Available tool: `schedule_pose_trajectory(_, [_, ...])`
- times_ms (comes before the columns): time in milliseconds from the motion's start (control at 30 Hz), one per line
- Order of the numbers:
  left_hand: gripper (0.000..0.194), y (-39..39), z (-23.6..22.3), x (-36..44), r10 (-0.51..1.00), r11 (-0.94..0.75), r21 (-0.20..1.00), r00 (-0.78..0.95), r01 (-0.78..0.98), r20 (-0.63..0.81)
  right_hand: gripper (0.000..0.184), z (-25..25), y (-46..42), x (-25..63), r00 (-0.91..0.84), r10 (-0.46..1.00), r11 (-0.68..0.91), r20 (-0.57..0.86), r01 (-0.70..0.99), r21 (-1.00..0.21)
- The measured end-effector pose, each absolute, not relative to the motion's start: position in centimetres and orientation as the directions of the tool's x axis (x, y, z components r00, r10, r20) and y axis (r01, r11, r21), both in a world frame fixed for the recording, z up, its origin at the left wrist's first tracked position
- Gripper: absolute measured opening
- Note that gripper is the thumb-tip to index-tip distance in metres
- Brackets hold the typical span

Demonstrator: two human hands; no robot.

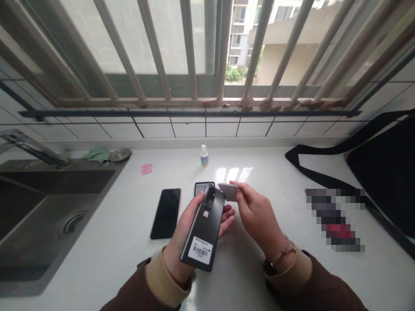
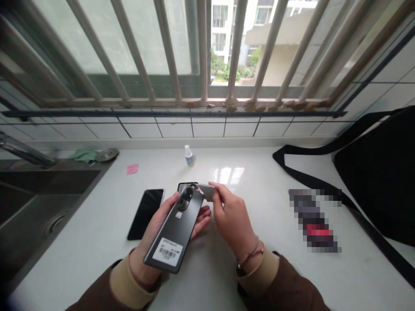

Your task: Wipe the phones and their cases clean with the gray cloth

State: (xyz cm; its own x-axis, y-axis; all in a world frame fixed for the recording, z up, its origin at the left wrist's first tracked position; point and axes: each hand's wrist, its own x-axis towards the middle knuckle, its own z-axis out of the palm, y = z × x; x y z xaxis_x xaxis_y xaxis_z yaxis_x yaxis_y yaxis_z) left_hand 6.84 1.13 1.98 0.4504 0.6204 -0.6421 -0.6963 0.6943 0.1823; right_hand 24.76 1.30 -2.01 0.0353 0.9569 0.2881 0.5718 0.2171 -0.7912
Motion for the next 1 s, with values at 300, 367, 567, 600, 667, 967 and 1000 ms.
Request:
schedule_pose_trajectory(300, [0.024, 1.3, 1.2, 6.1, 0.811, 0.453, 0.548, 0.07, -0.703, -0.58, 0.043, -4.5, 4.8, 27.7, 0.205, 0.972, -0.036, 0.112, 0.607, -0.794])
schedule_pose_trajectory(367, [0.02, 1.3, 0.7, 5.8, 0.856, 0.392, 0.621, 0.022, -0.679, -0.516, 0.05, -4.1, 4.6, 27.8, 0.216, 0.956, -0.014, 0.199, 0.711, -0.703])
schedule_pose_trajectory(567, [0.055, 1.2, 0.2, 5.4, 0.945, 0.197, 0.854, -0.139, -0.482, -0.296, 0.048, -1.5, 1.5, 25.2, 0.085, 0.957, 0.186, 0.279, 0.558, -0.809])
schedule_pose_trajectory(600, [0.061, 1.2, 0.2, 5.4, 0.951, 0.177, 0.875, -0.15, -0.45, -0.27, 0.049, -1.3, 0.8, 24.4, -0.001, 0.984, 0.161, 0.181, 0.458, -0.874])
schedule_pose_trajectory(667, [0.071, 1.2, 0.0, 5.5, 0.959, 0.157, 0.891, -0.152, -0.425, -0.241, 0.058, -1.3, -0.3, 23.0, -0.213, 0.977, 0.047, -0.004, 0.232, -0.972])
schedule_pose_trajectory(967, [0.076, 1.1, -0.9, 5.5, 0.994, 0.063, 0.988, 0.094, -0.141, -0.05, 0.063, -1.7, -0.8, 21.4, -0.283, 0.904, -0.39, -0.321, -0.236, -0.89])
schedule_pose_trajectory(1000, [0.07, 1.1, -1.0, 5.3, 0.993, 0.013, 0.998, 0.115, -0.062, -0.006, 0.06, -1.7, -0.7, 21.3, -0.254, 0.91, -0.388, -0.328, -0.246, -0.888])
